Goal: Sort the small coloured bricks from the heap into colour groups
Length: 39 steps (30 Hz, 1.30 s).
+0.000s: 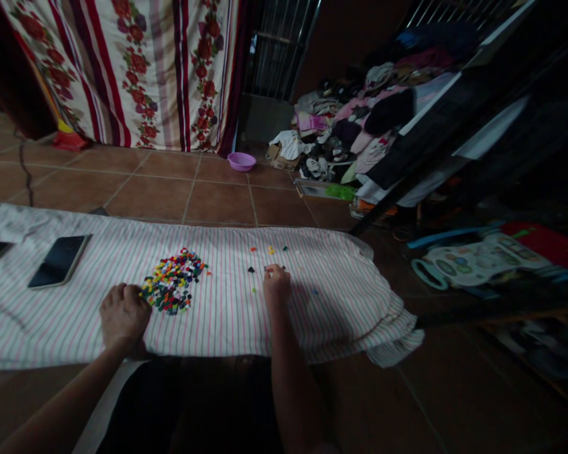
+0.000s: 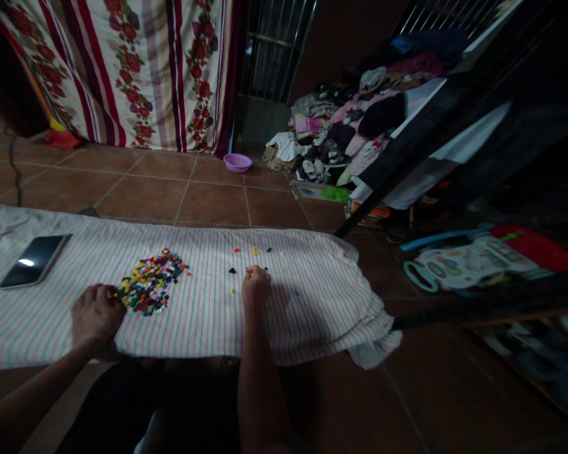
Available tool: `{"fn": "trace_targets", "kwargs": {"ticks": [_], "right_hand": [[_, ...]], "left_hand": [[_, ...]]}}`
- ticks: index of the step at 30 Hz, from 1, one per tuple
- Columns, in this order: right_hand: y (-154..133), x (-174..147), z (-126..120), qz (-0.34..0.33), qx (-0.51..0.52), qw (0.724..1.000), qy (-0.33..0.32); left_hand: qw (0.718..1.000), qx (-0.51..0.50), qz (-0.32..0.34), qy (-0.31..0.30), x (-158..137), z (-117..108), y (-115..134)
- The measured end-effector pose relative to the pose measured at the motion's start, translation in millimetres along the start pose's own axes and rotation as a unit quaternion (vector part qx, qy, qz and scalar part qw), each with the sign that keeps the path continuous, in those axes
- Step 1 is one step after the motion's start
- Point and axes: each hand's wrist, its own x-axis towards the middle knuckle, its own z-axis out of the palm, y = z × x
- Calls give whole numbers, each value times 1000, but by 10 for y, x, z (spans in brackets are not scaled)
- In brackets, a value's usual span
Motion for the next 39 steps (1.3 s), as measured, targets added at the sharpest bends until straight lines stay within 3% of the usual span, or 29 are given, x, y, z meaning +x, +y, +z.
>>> {"fn": "trace_targets", "kwargs": {"ticks": [11, 16, 21, 25, 31, 39], "right_hand": [[38, 9, -35, -21, 17, 999, 22], [-196, -6, 17, -82, 72, 992, 58], [-631, -203, 135, -197, 101, 975, -28], [-923, -377, 212, -252, 106, 957, -95], [-1188, -530, 337, -288, 96, 940, -159], [-1242, -560, 442, -278, 66, 944, -167]], "left_hand": [[1000, -8, 2, -4, -4, 6, -13], [1000, -13, -3, -13, 5, -8, -10], [1000, -17, -2, -13, 14, 8, -18], [1000, -21, -11, -9, 10, 8, -6], [999, -39, -11, 3, 7, 18, -4], [1000, -27, -9, 0, 7, 11, 3]]}}
